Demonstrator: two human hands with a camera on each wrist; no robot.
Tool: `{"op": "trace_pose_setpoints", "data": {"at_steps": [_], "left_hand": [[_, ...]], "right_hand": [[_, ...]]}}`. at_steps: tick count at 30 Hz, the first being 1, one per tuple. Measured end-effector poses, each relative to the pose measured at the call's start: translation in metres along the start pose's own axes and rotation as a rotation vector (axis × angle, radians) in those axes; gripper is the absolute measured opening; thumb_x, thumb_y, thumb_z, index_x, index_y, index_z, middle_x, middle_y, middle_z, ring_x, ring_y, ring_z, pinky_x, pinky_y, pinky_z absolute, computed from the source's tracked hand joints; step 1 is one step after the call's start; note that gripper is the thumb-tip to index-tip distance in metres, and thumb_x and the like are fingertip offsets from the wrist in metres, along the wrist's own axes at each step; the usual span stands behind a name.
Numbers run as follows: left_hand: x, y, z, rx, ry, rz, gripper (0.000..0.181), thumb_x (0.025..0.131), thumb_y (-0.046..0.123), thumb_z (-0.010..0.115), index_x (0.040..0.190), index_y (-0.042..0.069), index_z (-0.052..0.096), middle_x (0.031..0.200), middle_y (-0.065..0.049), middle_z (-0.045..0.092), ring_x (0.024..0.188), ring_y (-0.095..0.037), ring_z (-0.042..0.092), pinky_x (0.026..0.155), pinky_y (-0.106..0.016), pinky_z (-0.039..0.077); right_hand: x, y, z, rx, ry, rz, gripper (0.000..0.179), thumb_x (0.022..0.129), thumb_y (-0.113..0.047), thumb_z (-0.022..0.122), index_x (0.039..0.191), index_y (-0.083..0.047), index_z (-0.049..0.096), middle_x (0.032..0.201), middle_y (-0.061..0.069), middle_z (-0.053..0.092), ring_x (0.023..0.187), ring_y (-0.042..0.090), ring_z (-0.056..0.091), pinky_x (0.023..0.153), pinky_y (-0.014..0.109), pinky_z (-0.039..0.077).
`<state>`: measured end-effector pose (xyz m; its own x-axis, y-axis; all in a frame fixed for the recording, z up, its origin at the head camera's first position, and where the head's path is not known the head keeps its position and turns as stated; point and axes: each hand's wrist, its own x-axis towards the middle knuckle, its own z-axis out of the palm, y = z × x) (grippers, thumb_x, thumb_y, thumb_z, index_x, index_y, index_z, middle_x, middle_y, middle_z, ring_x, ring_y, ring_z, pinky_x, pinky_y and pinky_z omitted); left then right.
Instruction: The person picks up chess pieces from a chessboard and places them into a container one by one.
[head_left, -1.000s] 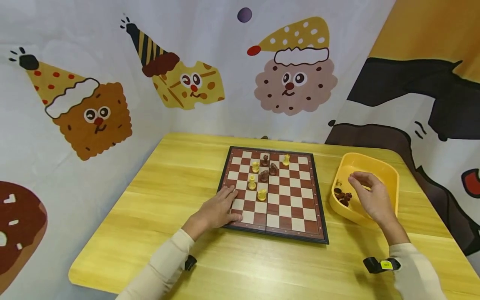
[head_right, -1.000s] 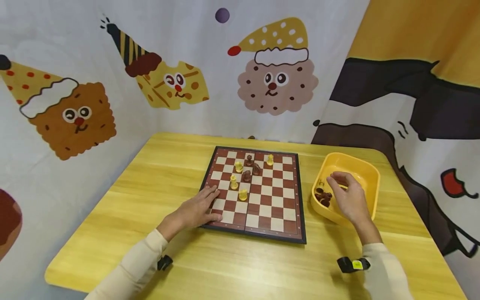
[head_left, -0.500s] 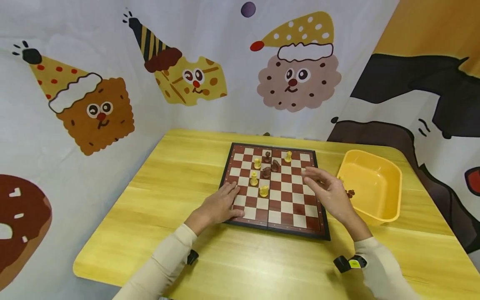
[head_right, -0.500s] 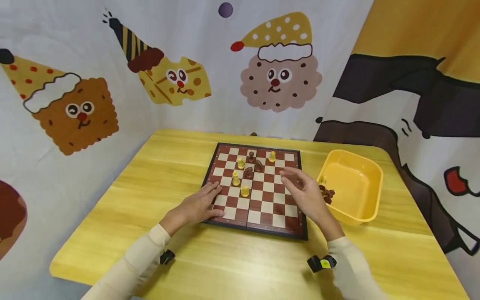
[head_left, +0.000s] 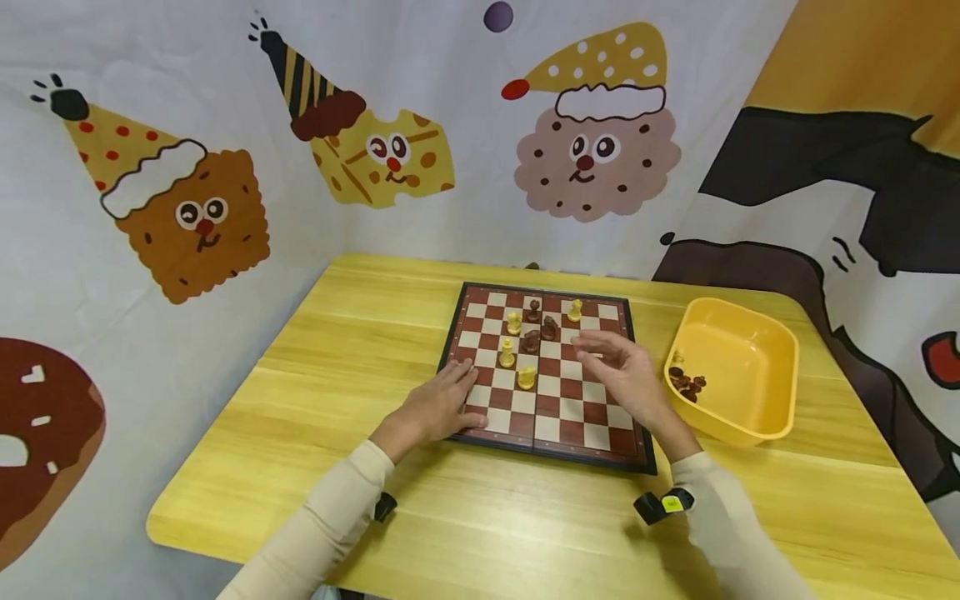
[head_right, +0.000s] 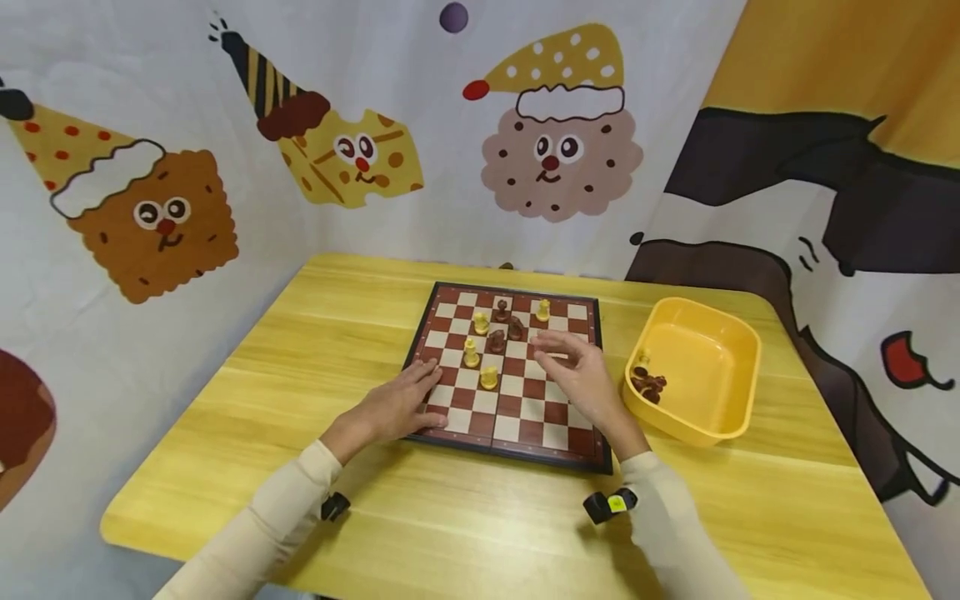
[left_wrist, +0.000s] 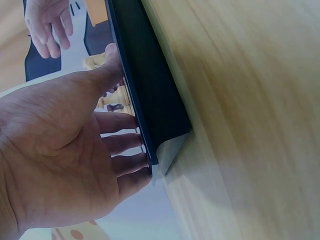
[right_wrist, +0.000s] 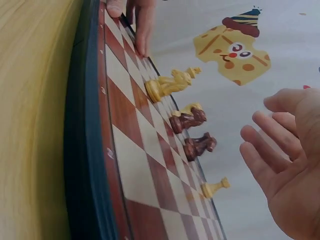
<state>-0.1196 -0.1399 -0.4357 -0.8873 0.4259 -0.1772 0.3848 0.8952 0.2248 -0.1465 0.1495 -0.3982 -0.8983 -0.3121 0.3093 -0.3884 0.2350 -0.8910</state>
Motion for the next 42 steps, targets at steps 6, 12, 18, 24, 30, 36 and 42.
{"op": "trace_pose_setpoints", "data": {"at_steps": [6,12,18,24,30,36,42], "left_hand": [[0.001,0.0,-0.001,0.002,-0.005,0.0,0.084,0.084,0.057,0.048,0.144,0.004,0.021,0.149,-0.013,0.012,0.134,-0.029,0.01,0.106,-0.04,0.017],[0.001,0.001,-0.003,0.028,-0.007,0.008,0.083,0.084,0.056,0.048,0.143,0.004,0.023,0.148,-0.014,0.013,0.134,-0.03,0.011,0.105,-0.04,0.019],[0.001,0.002,-0.002,0.031,-0.001,0.024,0.082,0.084,0.056,0.049,0.142,0.003,0.025,0.148,-0.015,0.014,0.133,-0.032,0.013,0.104,-0.04,0.022],[0.002,0.002,-0.002,0.037,-0.001,0.009,0.082,0.084,0.056,0.049,0.142,0.004,0.025,0.148,-0.014,0.014,0.134,-0.031,0.013,0.104,-0.04,0.022],[0.001,0.001,-0.001,0.033,-0.01,0.01,0.082,0.084,0.056,0.048,0.143,0.004,0.024,0.148,-0.014,0.014,0.134,-0.03,0.012,0.104,-0.04,0.022],[0.001,0.001,-0.002,0.022,-0.007,-0.002,0.082,0.084,0.057,0.048,0.143,0.005,0.023,0.149,-0.012,0.011,0.134,-0.029,0.011,0.104,-0.041,0.021],[0.0,0.001,-0.003,0.015,-0.011,-0.006,0.082,0.085,0.057,0.046,0.144,0.005,0.022,0.149,-0.012,0.011,0.134,-0.029,0.01,0.105,-0.041,0.02]], "right_hand": [[0.01,0.025,0.01,-0.051,-0.082,0.02,0.033,0.087,-0.016,0.063,0.119,-0.009,0.059,0.113,0.015,0.058,0.101,0.031,0.056,0.077,0.033,0.05],[0.015,0.04,0.024,-0.089,-0.13,0.113,0.036,0.085,-0.025,0.064,0.12,-0.015,0.059,0.118,0.006,0.057,0.104,0.025,0.054,0.077,0.039,0.049],[0.021,0.044,0.042,-0.157,-0.211,0.123,0.037,0.084,-0.025,0.066,0.119,-0.013,0.06,0.121,-0.001,0.055,0.111,0.022,0.049,0.078,0.039,0.048],[0.023,0.044,0.053,-0.157,-0.249,0.117,0.032,0.085,-0.02,0.065,0.116,-0.011,0.062,0.116,-0.002,0.057,0.104,0.018,0.053,0.077,0.038,0.048],[0.024,0.047,0.057,-0.156,-0.276,0.101,0.026,0.087,-0.017,0.063,0.112,-0.009,0.064,0.111,0.0,0.061,0.095,0.012,0.058,0.075,0.034,0.05],[0.023,0.05,0.059,-0.188,-0.236,0.068,0.025,0.086,-0.019,0.063,0.11,-0.01,0.066,0.11,0.0,0.062,0.093,0.009,0.058,0.074,0.032,0.049],[0.022,0.054,0.06,-0.212,-0.205,0.045,0.026,0.086,-0.021,0.064,0.109,-0.011,0.067,0.109,0.0,0.063,0.093,0.009,0.058,0.073,0.032,0.05]]}}
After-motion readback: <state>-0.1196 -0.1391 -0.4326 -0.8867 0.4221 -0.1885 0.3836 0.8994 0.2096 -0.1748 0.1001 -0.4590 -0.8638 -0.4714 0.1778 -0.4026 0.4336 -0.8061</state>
